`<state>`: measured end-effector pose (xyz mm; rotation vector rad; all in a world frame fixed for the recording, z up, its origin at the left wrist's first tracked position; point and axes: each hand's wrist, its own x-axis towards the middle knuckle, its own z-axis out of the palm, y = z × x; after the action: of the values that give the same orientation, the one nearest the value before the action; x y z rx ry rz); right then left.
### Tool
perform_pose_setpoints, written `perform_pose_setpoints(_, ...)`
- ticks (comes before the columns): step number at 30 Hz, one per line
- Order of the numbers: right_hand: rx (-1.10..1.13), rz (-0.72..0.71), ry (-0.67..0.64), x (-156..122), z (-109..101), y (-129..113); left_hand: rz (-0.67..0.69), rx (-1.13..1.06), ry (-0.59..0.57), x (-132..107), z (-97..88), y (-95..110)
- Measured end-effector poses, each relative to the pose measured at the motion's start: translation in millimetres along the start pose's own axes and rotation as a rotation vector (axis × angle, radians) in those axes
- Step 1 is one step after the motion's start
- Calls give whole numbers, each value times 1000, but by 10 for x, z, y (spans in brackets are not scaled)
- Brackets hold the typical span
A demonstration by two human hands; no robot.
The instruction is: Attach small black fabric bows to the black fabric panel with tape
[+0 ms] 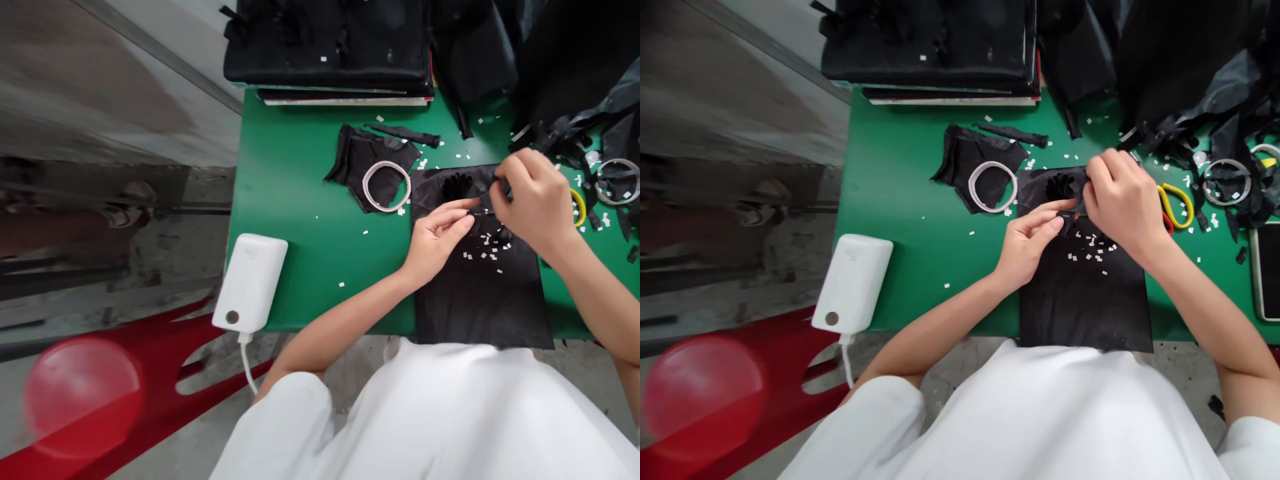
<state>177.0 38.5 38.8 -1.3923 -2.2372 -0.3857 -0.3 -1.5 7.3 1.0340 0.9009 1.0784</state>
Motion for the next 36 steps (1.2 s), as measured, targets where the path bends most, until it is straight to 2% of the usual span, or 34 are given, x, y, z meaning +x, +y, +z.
perform_pose_setpoints(3,6,-1,15,-205,-121,-141,-37,-94,9,-13,26,-33)
perform_pose_setpoints(7,-6,-36,19,-355,-127,-210,-121,-86,61,-39,42,-61)
perform_pose_setpoints(12,5,-67,65,-409,-105,-256,-192,-40,70,-36,30,-57)
perform_pose_setpoints(18,130,-56,70,-431,-98,-284,-194,24,58,-5,11,-36)
perform_pose_setpoints(22,413,86,-6,-460,-142,-289,-133,53,23,13,-19,15)
perform_pose_setpoints(26,772,372,-138,-474,-192,-275,-54,176,-43,2,-41,49)
perform_pose_setpoints(29,907,549,-224,-468,-201,-251,7,280,-59,-20,-40,39)
perform_pose_setpoints(32,934,600,-303,-460,-207,-212,27,334,-72,-34,-35,28)
perform_pose_setpoints(36,879,528,-349,-450,-227,-163,86,407,-88,-29,-36,38)
